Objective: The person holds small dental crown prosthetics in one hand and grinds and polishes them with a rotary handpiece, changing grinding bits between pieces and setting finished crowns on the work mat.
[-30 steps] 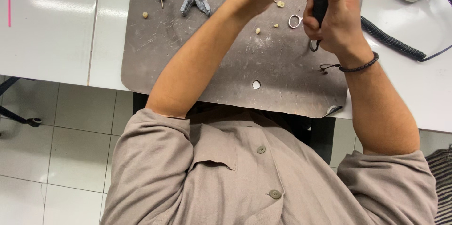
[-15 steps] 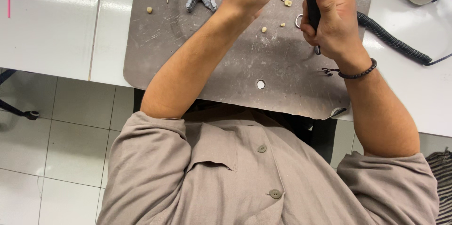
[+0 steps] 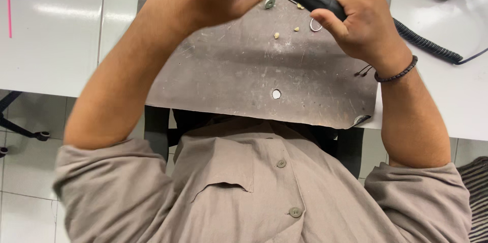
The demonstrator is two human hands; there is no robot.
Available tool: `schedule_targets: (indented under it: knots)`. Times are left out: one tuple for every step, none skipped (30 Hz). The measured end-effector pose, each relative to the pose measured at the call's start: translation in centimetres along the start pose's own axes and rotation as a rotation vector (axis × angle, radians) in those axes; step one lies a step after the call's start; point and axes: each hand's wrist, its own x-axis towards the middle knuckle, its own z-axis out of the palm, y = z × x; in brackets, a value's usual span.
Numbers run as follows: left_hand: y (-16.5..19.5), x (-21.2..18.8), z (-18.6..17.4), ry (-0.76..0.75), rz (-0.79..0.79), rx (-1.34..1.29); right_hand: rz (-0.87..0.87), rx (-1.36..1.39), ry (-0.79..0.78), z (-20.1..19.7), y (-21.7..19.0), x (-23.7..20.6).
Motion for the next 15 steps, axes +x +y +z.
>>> schedule_targets:
  knots:
    - [0.5,-0.7,-0.3,-0.052,0.051,0.091,-0.014,-0.008,-0.044,0.1,0.2,-0.1]
    - [1.1,-1.3,-0.6,-0.102,0.102,0.182,-0.028,-0.017,-0.090,0.2,0.2,-0.1]
    - [1.7,-1.8,-0.8,-0.150,0.156,0.273,-0.044,-0.027,-0.134,0.5,0.2,-0.2]
    - [2.6,-2.4,-1.1,-0.209,0.138,0.268,-0.032,0.004,-0.191,0.7,0.0,-0.2]
    - [3.4,-3.0,-1.3,-0.266,0.122,0.265,-0.021,0.032,-0.246,1.0,-0.1,-0.1]
    - [4.0,-3.4,-1.6,-0.322,0.106,0.264,-0.012,0.059,-0.300,1.2,-0.3,-0.1]
    - [4.5,-3.9,-1.9,-0.311,0.077,0.207,-0.032,0.079,-0.302,1.4,-0.6,-0.1]
    - [5.0,-4.5,-2.2,-0.302,0.045,0.151,-0.052,0.101,-0.306,1.6,-0.8,-0.1]
    - [5.2,-5.1,-2.4,-0.291,0.014,0.094,-0.073,0.123,-0.311,1.7,-1.1,-0.2]
    - [5.2,-5.8,-2.6,-0.290,0.013,0.095,-0.084,0.116,-0.304,1.8,-1.3,-0.3]
    - [5.2,-6.5,-2.7,-0.291,0.011,0.095,-0.096,0.111,-0.299,2.0,-1.5,-0.4]
    - [5.1,-7.3,-2.7,-0.293,0.009,0.093,-0.105,0.108,-0.294,2.2,-1.7,-0.5]
    - [4.9,-8.0,-2.7,-0.265,0.014,0.086,-0.111,0.107,-0.271,2.5,-1.9,-0.7]
    - [4.7,-8.5,-2.6,-0.234,0.020,0.084,-0.119,0.103,-0.246,2.7,-2.0,-0.8]
    - [4.6,-8.9,-2.5,-0.205,0.026,0.080,-0.127,0.101,-0.221,3.1,-2.2,-1.0]
